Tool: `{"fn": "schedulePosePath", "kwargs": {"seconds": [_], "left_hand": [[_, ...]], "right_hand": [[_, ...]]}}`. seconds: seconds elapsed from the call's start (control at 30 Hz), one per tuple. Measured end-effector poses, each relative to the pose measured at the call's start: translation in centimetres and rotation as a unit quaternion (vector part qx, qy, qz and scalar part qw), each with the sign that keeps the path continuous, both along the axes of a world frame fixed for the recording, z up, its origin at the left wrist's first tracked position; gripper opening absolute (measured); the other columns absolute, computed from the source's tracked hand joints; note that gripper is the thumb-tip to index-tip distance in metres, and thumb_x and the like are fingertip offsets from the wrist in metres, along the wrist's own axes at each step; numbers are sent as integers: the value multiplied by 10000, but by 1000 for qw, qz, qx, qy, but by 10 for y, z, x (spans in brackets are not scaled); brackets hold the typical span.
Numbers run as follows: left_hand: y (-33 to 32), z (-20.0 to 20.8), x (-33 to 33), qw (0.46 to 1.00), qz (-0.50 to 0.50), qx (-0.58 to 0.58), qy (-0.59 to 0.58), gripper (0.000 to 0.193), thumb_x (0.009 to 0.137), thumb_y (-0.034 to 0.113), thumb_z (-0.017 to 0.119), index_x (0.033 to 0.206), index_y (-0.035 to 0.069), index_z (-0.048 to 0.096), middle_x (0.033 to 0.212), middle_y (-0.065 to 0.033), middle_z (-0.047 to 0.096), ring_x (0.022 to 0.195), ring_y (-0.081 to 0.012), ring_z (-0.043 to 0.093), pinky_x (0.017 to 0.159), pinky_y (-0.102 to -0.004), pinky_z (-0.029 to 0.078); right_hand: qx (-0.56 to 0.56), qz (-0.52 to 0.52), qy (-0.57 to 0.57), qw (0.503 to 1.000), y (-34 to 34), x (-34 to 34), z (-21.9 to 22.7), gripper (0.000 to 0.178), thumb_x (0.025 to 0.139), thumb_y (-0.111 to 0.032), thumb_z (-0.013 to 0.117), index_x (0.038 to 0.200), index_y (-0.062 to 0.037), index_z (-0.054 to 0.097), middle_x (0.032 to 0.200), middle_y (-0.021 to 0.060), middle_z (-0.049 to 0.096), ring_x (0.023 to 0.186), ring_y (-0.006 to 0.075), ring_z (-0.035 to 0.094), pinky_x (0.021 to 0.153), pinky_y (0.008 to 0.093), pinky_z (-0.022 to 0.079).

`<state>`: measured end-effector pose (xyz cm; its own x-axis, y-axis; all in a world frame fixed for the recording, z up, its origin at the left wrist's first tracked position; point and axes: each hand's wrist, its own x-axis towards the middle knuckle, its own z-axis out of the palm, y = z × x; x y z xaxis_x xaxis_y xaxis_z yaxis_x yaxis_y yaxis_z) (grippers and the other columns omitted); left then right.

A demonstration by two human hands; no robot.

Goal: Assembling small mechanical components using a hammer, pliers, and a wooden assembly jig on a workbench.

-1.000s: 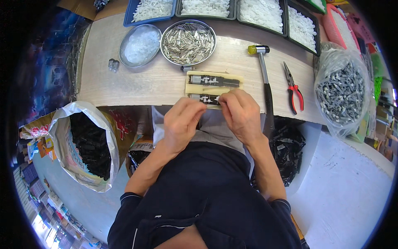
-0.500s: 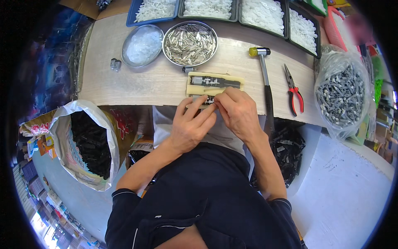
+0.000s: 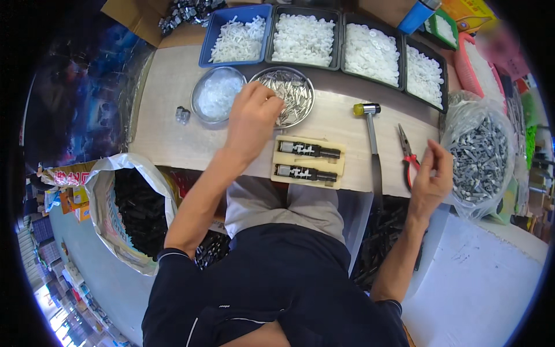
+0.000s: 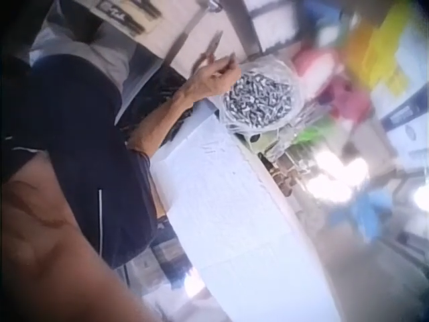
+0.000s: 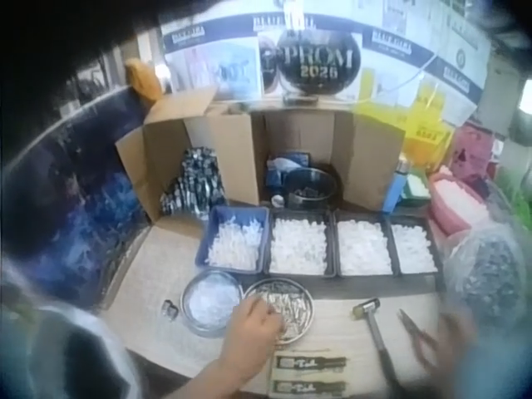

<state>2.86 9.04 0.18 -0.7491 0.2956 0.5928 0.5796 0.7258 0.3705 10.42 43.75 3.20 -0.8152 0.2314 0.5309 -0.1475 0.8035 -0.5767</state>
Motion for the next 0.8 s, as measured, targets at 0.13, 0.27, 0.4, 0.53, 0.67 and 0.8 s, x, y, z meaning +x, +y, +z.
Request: {"fn": "schedulePosePath", "kwargs": {"seconds": [0.13,0.27,0.4,0.53,0.67,0.8], "left_hand": [[-4,5,-76,989,57,-138,-25,202,770,37,627,963,32,686,975,-162,645,953,-343,612,813,-442,509],[-52,-17,-189,995,27,-97,18,353,800,2,535,1142,-37,615,1116,-270,619,1059,-446,590,932,-516,480],[-70,-36,-208,987,21,-156,8,328,871,62,570,1193,20,613,1154,-242,590,1055,-424,599,912,-494,502],[-55,-8,-177,982,26,-185,-40,243,882,91,620,1120,40,621,1081,-190,608,1009,-390,613,868,-481,507],[-61,2,-155,982,47,-177,-48,105,873,96,653,959,42,623,955,-154,626,940,-362,622,832,-468,501],[-90,-14,-154,993,37,-112,-23,53,849,67,652,886,33,633,899,-158,649,919,-365,627,830,-463,495]], "right_hand": [[-6,-106,-20,994,58,8,3,174,1011,-92,596,1132,-18,695,1016,35,683,904,82,595,826,221,470],[64,-152,17,986,79,-12,15,198,985,-103,616,1153,-31,692,1051,53,706,899,124,629,814,264,499],[89,-202,-21,975,109,-14,25,216,965,-89,616,1163,-32,682,1060,83,696,925,170,644,833,296,507],[149,-174,-79,970,127,-8,31,226,940,-90,636,1156,-33,676,1069,114,677,936,220,650,833,317,507],[178,-118,-90,973,113,-24,31,230,921,-107,665,1134,-20,670,1037,136,689,909,257,659,817,345,513],[166,-121,-107,973,117,-47,16,192,919,-129,681,1085,-34,672,933,154,704,823,271,677,778,365,526]]}}
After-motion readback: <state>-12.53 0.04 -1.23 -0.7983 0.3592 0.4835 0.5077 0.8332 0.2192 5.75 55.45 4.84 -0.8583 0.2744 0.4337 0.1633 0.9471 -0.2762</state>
